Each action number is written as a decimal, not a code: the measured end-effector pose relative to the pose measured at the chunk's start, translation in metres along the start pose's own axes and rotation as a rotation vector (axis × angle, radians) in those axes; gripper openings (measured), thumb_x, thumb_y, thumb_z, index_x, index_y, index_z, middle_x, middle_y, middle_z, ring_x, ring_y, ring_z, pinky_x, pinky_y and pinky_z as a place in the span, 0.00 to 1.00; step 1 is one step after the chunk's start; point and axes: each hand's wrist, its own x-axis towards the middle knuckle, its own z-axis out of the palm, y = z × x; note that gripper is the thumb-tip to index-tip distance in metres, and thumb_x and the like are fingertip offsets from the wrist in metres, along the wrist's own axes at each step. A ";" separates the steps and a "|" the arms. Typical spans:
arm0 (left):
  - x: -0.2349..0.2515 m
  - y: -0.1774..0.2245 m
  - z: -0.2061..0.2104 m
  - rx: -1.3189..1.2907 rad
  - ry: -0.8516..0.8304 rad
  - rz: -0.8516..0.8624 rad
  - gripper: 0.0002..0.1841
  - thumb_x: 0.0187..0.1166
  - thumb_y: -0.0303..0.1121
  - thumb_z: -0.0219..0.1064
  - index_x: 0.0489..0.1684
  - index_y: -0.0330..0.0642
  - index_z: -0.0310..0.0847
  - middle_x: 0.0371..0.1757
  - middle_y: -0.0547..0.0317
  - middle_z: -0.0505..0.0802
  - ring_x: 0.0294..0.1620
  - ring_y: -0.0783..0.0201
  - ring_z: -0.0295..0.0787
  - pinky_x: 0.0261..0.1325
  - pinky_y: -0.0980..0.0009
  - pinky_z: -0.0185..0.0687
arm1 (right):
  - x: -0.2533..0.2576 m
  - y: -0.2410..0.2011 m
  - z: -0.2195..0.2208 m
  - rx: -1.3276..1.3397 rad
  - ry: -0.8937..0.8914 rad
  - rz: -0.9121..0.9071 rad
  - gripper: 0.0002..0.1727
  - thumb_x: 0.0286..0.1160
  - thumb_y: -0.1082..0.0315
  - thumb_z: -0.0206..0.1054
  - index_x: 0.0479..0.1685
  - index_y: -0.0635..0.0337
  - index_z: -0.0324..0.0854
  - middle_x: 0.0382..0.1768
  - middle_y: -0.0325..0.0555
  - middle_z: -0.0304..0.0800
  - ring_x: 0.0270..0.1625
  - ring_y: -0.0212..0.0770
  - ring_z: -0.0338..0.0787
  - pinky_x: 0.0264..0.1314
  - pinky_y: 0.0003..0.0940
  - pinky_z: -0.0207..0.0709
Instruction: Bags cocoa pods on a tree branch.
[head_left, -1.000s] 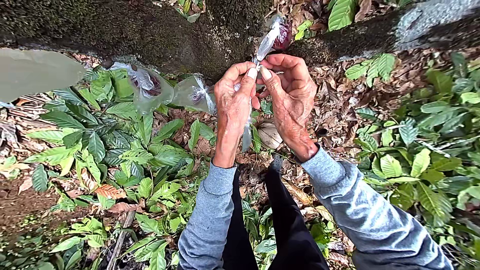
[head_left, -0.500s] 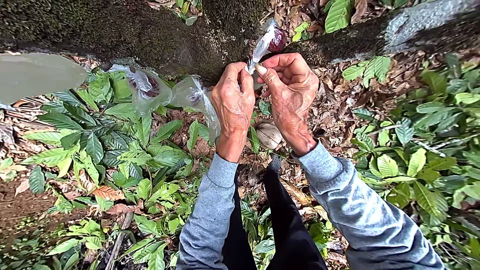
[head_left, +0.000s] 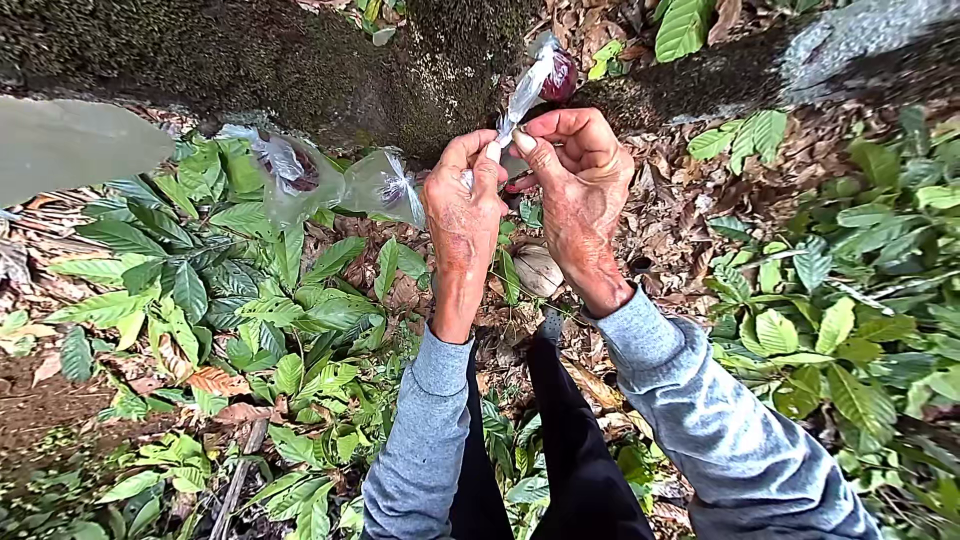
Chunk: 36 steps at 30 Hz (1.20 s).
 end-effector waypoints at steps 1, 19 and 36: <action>0.000 -0.001 0.000 -0.017 -0.010 0.008 0.14 0.90 0.34 0.59 0.70 0.49 0.80 0.30 0.53 0.88 0.10 0.62 0.76 0.06 0.72 0.74 | 0.000 0.001 0.000 0.003 0.003 -0.003 0.08 0.83 0.74 0.66 0.55 0.64 0.80 0.40 0.44 0.88 0.35 0.31 0.89 0.32 0.22 0.86; 0.001 -0.014 0.016 -0.143 0.068 0.118 0.10 0.87 0.29 0.63 0.62 0.44 0.78 0.31 0.53 0.86 0.12 0.64 0.75 0.08 0.75 0.73 | -0.003 0.004 -0.001 -0.108 -0.032 -0.012 0.17 0.83 0.74 0.66 0.68 0.66 0.81 0.49 0.46 0.92 0.42 0.30 0.91 0.42 0.22 0.86; -0.011 -0.006 -0.006 -0.193 -0.057 -0.051 0.13 0.89 0.35 0.61 0.67 0.51 0.81 0.29 0.56 0.88 0.09 0.66 0.72 0.06 0.77 0.68 | -0.014 0.008 -0.008 -0.070 -0.068 -0.050 0.09 0.83 0.74 0.66 0.56 0.65 0.84 0.38 0.45 0.91 0.34 0.32 0.90 0.35 0.21 0.85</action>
